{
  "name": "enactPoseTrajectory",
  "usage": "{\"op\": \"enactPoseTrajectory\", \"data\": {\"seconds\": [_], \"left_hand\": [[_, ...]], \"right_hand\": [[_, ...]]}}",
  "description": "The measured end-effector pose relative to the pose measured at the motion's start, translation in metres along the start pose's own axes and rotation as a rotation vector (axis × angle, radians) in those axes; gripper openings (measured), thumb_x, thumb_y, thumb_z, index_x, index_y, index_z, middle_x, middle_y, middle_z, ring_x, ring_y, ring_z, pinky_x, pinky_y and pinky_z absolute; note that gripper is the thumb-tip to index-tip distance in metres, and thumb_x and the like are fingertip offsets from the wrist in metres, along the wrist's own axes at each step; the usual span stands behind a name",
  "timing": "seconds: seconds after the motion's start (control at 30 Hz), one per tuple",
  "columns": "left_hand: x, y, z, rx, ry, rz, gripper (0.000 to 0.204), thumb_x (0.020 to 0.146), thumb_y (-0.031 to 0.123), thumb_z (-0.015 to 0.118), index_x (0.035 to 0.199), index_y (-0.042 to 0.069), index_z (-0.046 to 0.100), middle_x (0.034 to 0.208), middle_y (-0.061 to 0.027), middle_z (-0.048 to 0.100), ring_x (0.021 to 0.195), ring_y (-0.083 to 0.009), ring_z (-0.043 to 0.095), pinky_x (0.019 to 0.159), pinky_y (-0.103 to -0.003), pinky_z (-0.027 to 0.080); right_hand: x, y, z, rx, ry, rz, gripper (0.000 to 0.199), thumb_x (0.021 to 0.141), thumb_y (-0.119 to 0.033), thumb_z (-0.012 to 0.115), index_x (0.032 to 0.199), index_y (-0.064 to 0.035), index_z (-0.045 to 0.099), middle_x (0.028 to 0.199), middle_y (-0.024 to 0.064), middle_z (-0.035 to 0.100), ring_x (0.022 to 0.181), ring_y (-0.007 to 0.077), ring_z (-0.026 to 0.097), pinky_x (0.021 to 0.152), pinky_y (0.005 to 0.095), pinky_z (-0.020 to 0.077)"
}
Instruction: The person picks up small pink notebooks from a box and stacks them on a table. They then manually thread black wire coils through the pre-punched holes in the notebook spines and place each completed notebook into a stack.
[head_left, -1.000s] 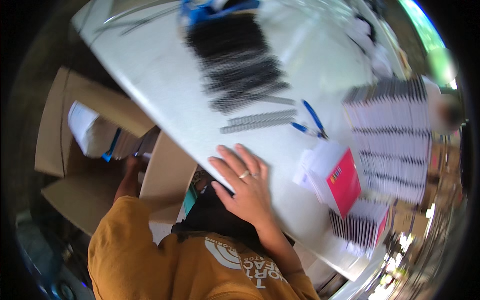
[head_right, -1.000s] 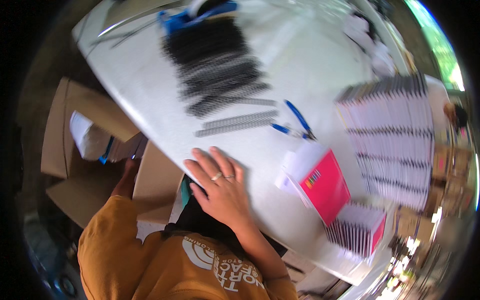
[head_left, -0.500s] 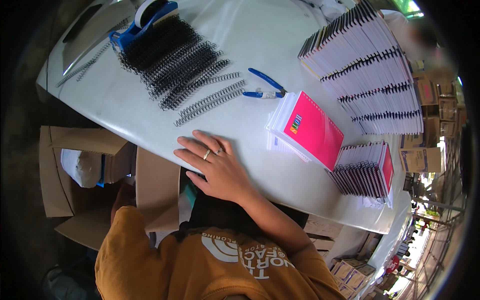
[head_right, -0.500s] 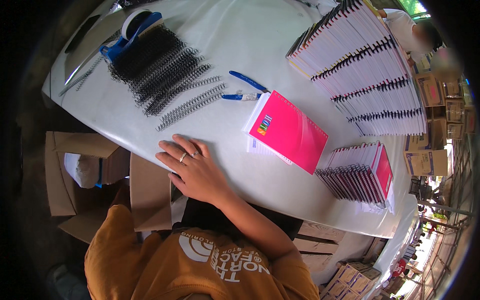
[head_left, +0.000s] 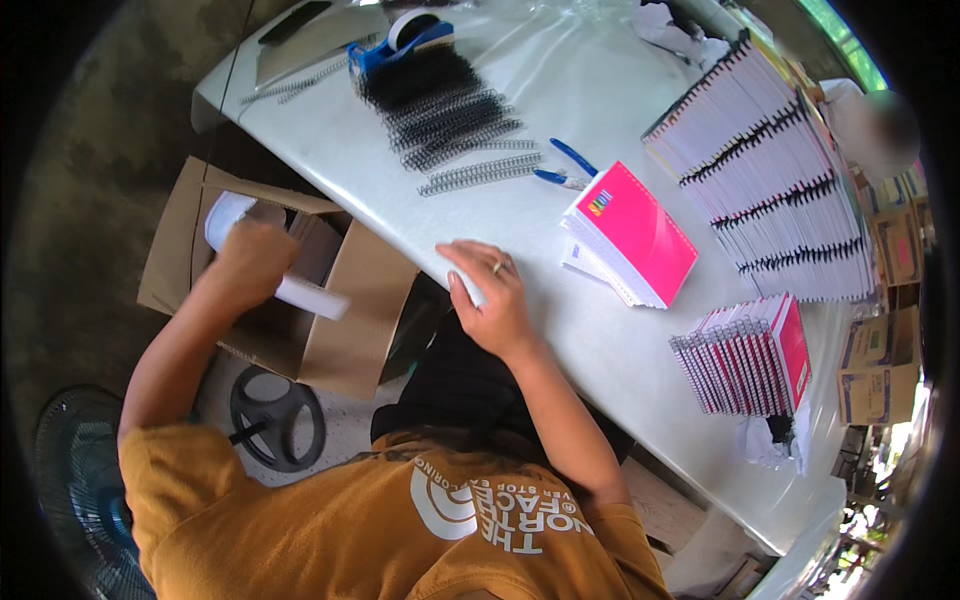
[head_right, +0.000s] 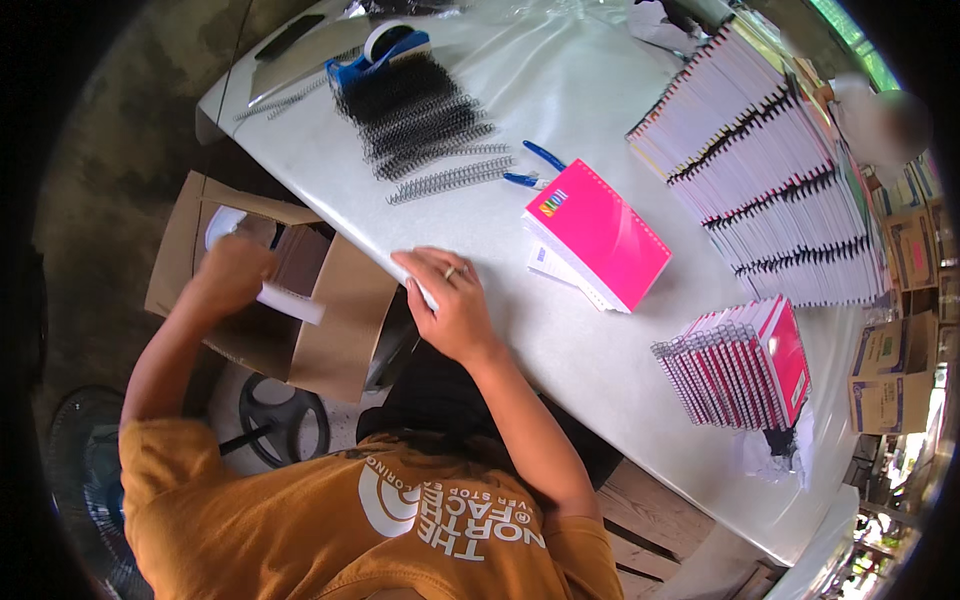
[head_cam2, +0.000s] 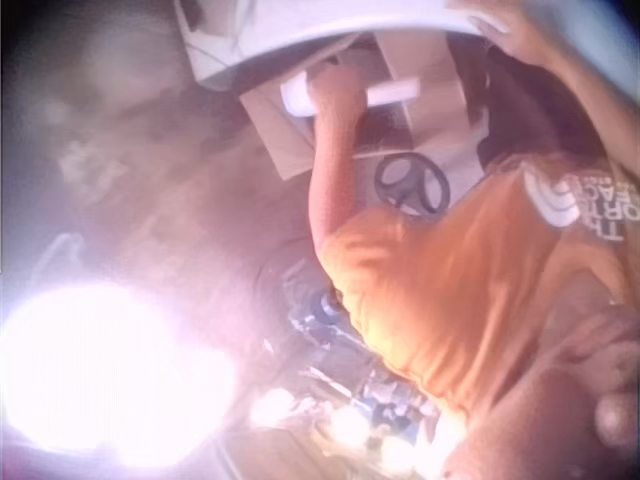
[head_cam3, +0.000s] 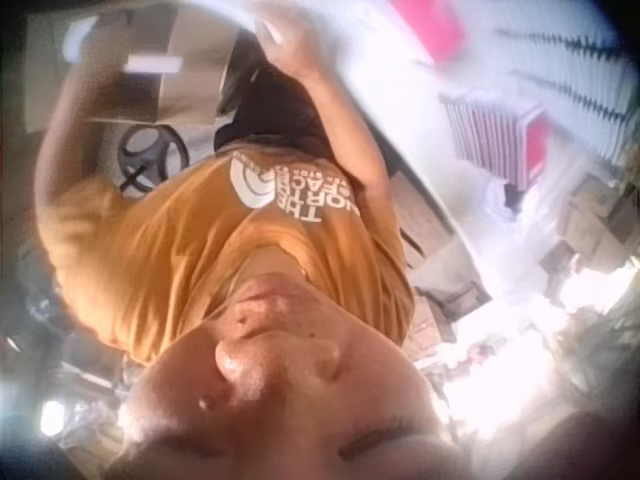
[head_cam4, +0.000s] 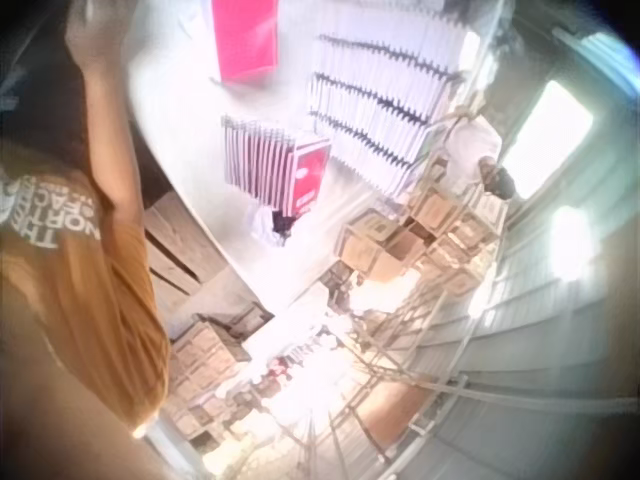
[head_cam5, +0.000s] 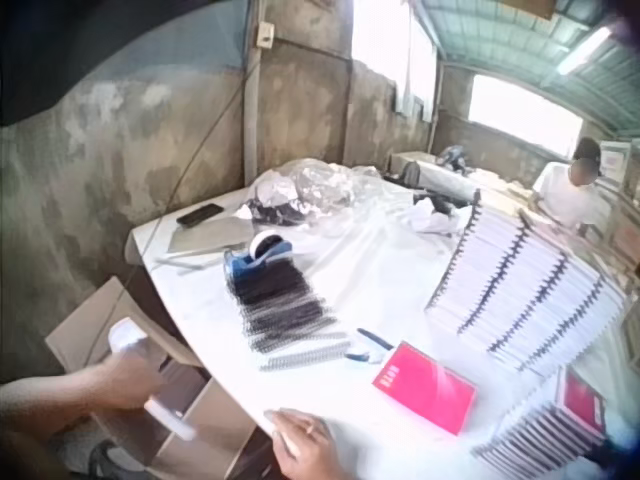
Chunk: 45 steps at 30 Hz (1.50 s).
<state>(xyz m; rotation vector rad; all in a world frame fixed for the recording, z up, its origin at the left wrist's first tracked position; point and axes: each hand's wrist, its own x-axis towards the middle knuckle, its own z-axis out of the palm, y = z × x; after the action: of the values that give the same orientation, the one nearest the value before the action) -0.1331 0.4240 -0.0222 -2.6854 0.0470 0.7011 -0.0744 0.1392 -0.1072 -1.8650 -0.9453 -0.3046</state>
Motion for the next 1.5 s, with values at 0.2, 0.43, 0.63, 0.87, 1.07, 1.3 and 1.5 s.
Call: {"op": "enactPoseTrajectory", "data": {"seconds": [0.2, 0.43, 0.63, 0.87, 1.07, 1.3, 1.5], "left_hand": [[-0.043, 0.06, -0.125, -0.124, 1.381, 0.426, 0.022, 0.062, 0.005, 0.071, 0.082, 0.012, 0.063, 0.084, -0.0016, 0.064, 0.081, -0.0204, 0.06, 0.066, -0.031, 0.043], [0.072, 0.16, -0.208, -0.357, 1.646, 0.654, 0.02, 0.067, 0.007, 0.071, 0.086, 0.012, 0.067, 0.085, -0.0019, 0.063, 0.079, -0.0222, 0.059, 0.068, -0.034, 0.045], [0.236, 0.231, -0.281, -0.597, 0.684, 0.907, 0.026, 0.082, 0.018, 0.064, 0.104, 0.005, 0.066, 0.094, -0.0142, 0.065, 0.085, -0.0293, 0.062, 0.078, -0.037, 0.048], [0.221, 0.21, -0.28, -0.779, 0.551, 0.788, 0.042, 0.079, 0.027, 0.069, 0.112, 0.001, 0.062, 0.103, -0.0135, 0.066, 0.092, -0.0253, 0.062, 0.082, -0.038, 0.047], [0.07, 0.198, -0.188, -0.37, 0.816, 0.981, 0.064, 0.07, 0.026, 0.076, 0.126, 0.006, 0.052, 0.126, -0.0153, 0.055, 0.119, -0.0305, 0.05, 0.1, -0.041, 0.039], [0.109, 0.246, -0.168, -0.377, 1.065, 0.864, 0.061, 0.072, 0.022, 0.07, 0.129, 0.009, 0.05, 0.133, -0.0126, 0.049, 0.123, -0.0298, 0.046, 0.102, -0.041, 0.038], [0.161, 0.252, -0.217, -0.421, 0.925, 0.858, 0.056, 0.074, 0.025, 0.07, 0.127, 0.015, 0.054, 0.127, -0.0091, 0.055, 0.112, -0.0282, 0.055, 0.09, -0.04, 0.047]], "right_hand": [[-0.054, -0.02, -0.041, -0.073, 0.046, -0.125, 0.035, 0.072, 0.002, 0.062, 0.104, -0.0101, 0.065, 0.097, 0.0016, 0.066, 0.101, 0.0213, 0.058, 0.085, 0.0369, 0.044], [-0.11, -0.016, -0.119, -0.485, 0.171, 0.05, 0.031, 0.074, -0.003, 0.062, 0.103, -0.0117, 0.065, 0.092, -0.0001, 0.066, 0.101, 0.0198, 0.056, 0.087, 0.0374, 0.0407], [-0.142, 0.002, -0.127, -0.545, 0.238, 0.271, 0.03, 0.075, -0.007, 0.063, 0.104, -0.0114, 0.064, 0.092, 0.0031, 0.065, 0.096, 0.0204, 0.058, 0.081, 0.0375, 0.0449], [-0.135, -0.001, -0.121, -0.558, 0.265, 0.251, 0.031, 0.071, -0.006, 0.065, 0.101, -0.0104, 0.063, 0.093, 0.0027, 0.064, 0.094, 0.0203, 0.058, 0.079, 0.0364, 0.0459], [-0.129, -0.002, -0.118, -0.605, 0.246, 0.348, 0.029, 0.074, -0.011, 0.064, 0.103, -0.0089, 0.062, 0.103, 0.005, 0.062, 0.102, 0.0212, 0.055, 0.085, 0.0388, 0.0434], [-0.074, 0.027, -0.089, -0.587, -0.119, 0.357, 0.055, 0.085, -0.038, 0.056, 0.129, -0.0053, 0.046, 0.138, 0.0084, 0.044, 0.13, 0.0242, 0.037, 0.106, 0.0489, 0.0235], [-0.035, 0.072, -0.1, -0.717, -0.064, 0.476, 0.065, 0.087, -0.048, 0.049, 0.136, -0.0066, 0.041, 0.143, 0.0072, 0.039, 0.134, 0.0232, 0.032, 0.108, 0.0569, 0.0137]]}}
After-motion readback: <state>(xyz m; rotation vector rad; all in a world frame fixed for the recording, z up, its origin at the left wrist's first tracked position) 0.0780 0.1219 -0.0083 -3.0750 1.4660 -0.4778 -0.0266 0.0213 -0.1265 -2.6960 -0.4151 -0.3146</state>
